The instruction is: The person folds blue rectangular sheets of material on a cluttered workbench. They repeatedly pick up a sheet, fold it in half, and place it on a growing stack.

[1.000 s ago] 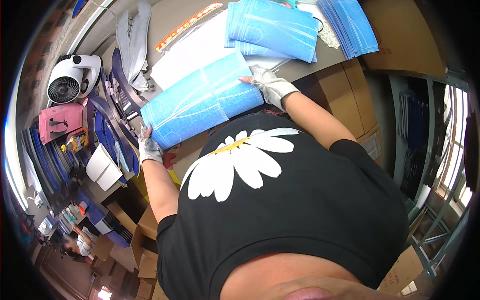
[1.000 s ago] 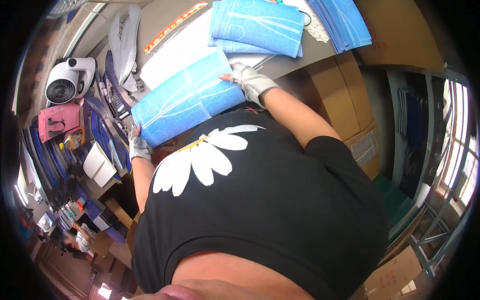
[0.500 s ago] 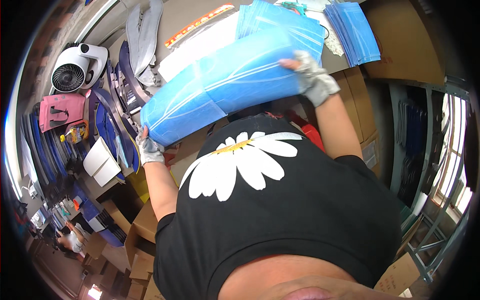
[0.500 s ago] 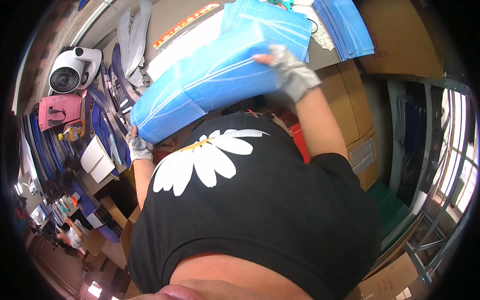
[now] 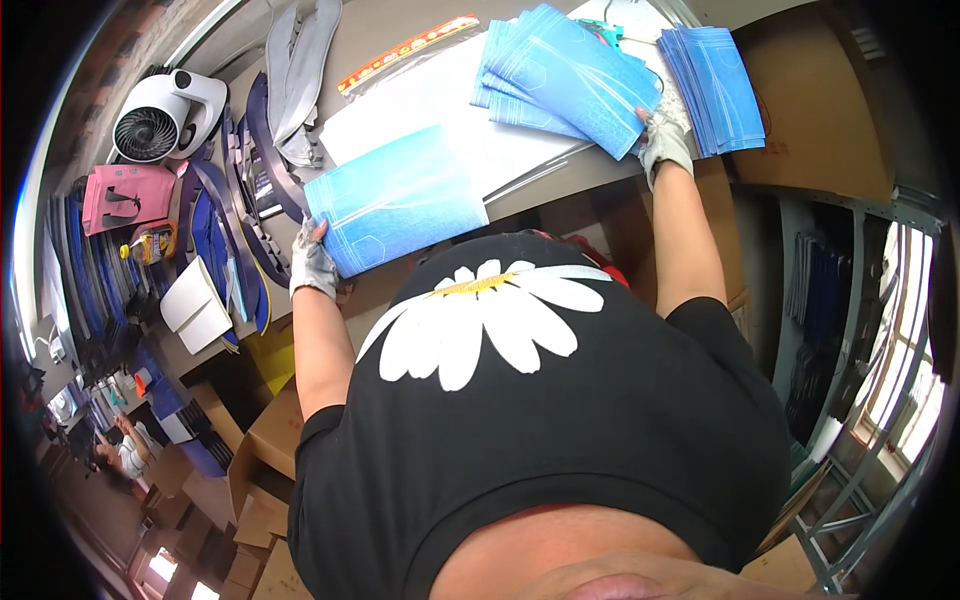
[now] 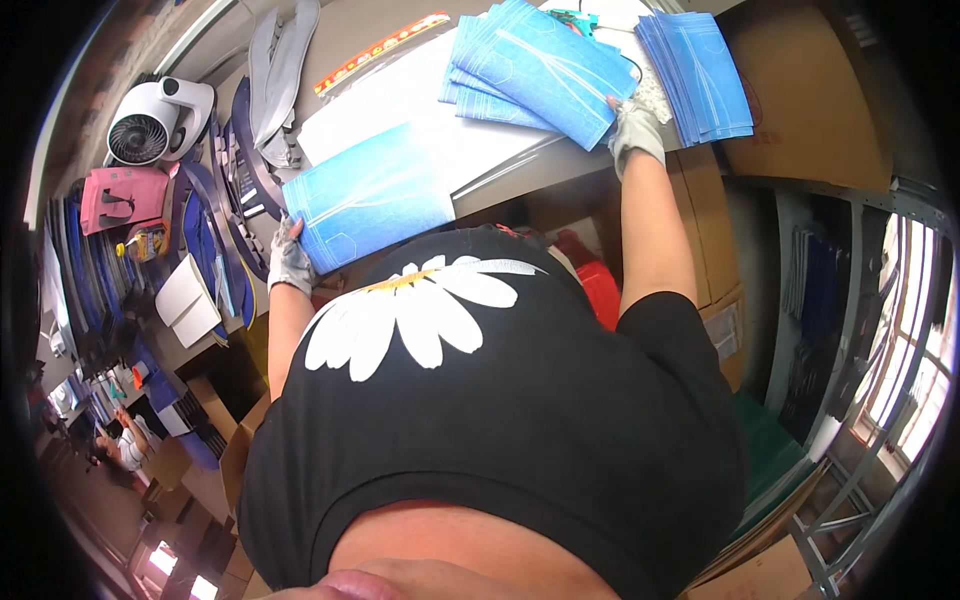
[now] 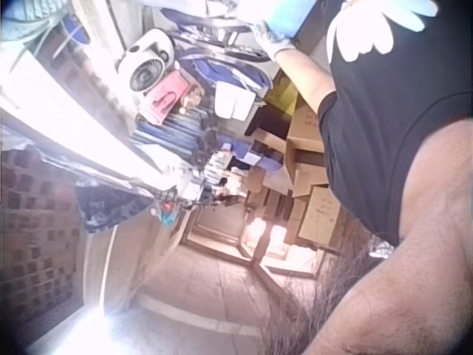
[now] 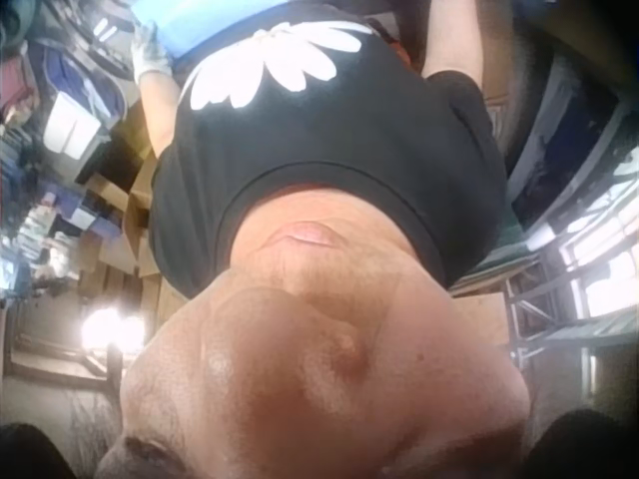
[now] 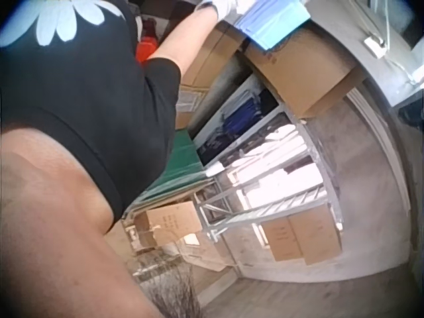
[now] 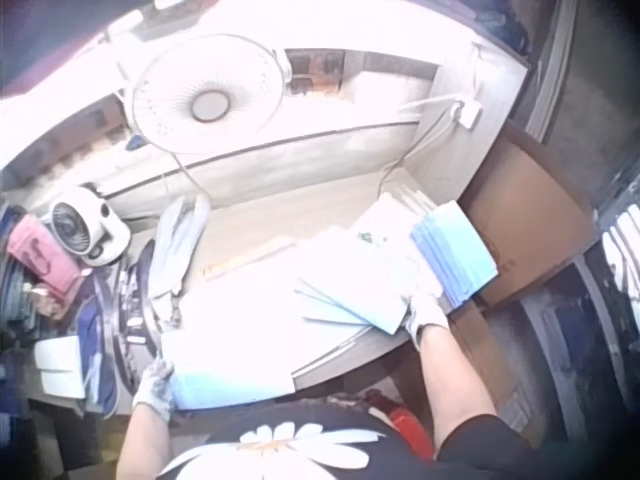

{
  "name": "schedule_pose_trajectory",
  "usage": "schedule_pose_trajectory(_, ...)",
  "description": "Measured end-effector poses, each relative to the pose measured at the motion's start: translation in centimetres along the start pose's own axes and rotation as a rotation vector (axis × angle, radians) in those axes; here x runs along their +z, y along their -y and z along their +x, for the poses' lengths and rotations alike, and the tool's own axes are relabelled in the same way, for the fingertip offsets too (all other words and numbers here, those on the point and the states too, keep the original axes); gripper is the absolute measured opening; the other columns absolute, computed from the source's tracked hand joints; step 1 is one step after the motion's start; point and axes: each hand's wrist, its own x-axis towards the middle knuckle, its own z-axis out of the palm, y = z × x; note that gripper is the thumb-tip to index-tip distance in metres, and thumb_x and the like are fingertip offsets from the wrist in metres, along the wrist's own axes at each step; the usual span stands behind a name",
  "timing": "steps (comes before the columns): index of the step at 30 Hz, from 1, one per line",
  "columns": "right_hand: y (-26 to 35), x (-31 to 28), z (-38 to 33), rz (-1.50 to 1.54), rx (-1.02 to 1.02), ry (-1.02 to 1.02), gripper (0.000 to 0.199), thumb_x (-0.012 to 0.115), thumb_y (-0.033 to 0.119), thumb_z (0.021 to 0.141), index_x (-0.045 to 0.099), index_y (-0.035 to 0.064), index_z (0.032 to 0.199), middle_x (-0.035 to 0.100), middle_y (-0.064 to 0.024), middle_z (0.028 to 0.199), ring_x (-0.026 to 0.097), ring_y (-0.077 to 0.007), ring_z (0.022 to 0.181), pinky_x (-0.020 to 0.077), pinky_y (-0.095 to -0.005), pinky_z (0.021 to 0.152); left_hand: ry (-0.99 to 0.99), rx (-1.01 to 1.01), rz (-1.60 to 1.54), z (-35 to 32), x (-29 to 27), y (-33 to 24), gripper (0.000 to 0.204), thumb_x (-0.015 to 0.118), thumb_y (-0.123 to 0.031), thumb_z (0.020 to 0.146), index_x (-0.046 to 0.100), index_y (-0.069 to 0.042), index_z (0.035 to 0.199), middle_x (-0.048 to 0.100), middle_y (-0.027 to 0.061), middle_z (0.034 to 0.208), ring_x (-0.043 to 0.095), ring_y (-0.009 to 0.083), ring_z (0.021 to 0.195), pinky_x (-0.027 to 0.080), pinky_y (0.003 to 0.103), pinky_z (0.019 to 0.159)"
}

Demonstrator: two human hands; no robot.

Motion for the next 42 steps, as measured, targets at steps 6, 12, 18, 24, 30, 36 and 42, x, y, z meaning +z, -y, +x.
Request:
schedule_pose_trajectory(6,0.6,4.0,-10.6,-0.52,-0.926,-0.236,0.034,0.068,0.024,0.087,0.063,0.0042,0.113,0.065,-0.0134,0.103,0.062,-0.0255,0.092,0.0506,-0.0335,0.085,-0.086,0.019,0.024,-3.2,3.5,-0.7,0.054,0.065,-0.008,0.082,0.046,0.003,0.131,0.06,0.0168,0.118,0.062,0.0333,0.102,0.054,0.05,0.087)
schedule_pose_trajectory(12,-4.4,16.1,-17.5,-0.476,-0.151,1.012,0.02,0.067,0.027,0.087,0.066,0.0077,0.088,0.06,-0.0043,0.072,0.051,-0.0146,0.053,0.0412,-0.0309,0.049,-0.056,0.032,0.023,-2.7,2.8,0.1,0.058,0.066,-0.008,0.081,0.044,0.003,0.135,0.059,0.018,0.12,0.062,0.0338,0.101,0.054,0.048,0.086)
schedule_pose_trajectory(18,-5.8,17.0,-19.8,0.032,0.293,1.131,0.016,0.067,0.022,0.086,0.056,0.0121,0.08,0.045,0.0029,0.063,0.037,-0.0088,0.051,0.031,-0.0247,0.047,-0.203,0.086,0.1,-3.1,1.4,0.1,0.06,0.068,-0.009,0.08,0.046,0.001,0.135,0.06,0.0166,0.119,0.063,0.0312,0.1,0.054,0.044,0.085)
schedule_pose_trajectory(24,-6.7,17.7,-20.5,-0.086,0.087,1.039,0.014,0.067,0.019,0.086,0.059,0.0087,0.084,0.051,0.0005,0.069,0.042,-0.0091,0.055,0.0326,-0.0245,0.048,-0.149,0.084,0.062,-2.7,1.6,0.2,0.061,0.07,-0.009,0.08,0.047,0.001,0.136,0.062,0.015,0.119,0.063,0.0288,0.1,0.053,0.043,0.086)
schedule_pose_trajectory(30,-7.5,19.5,-21.2,-0.294,-0.074,0.814,0.023,0.068,0.021,0.087,0.065,0.001,0.096,0.064,-0.0102,0.08,0.058,-0.0198,0.072,0.0457,-0.0372,0.063,-0.205,0.131,0.239,0.3,-0.9,1.0,0.055,0.072,-0.008,0.081,0.054,-0.002,0.132,0.065,0.0102,0.113,0.062,0.021,0.095,0.051,0.035,0.083)
schedule_pose_trajectory(36,-4.8,17.7,-24.0,-0.812,-0.313,0.621,0.034,0.073,0.033,0.082,0.065,0.0019,0.094,0.067,-0.0161,0.085,0.063,-0.0299,0.076,0.0486,-0.0405,0.069,-0.485,0.244,0.287,-1.8,-2.4,1.6,0.048,0.068,-0.017,0.089,0.054,-0.003,0.132,0.064,0.0114,0.111,0.06,0.0161,0.091,0.049,0.03,0.076)
schedule_pose_trajectory(42,-3.2,20.5,-22.3,-0.788,-1.487,0.321,0.047,0.077,0.038,0.075,0.064,0.0009,0.101,0.065,-0.0206,0.1,0.064,-0.0374,0.088,0.0505,-0.0447,0.079,-0.438,-0.15,0.029,-12.4,-3.1,8.9,0.056,0.066,-0.036,0.091,0.05,-0.001,0.132,0.064,0.0149,0.102,0.064,0.0237,0.092,0.052,0.034,0.075)
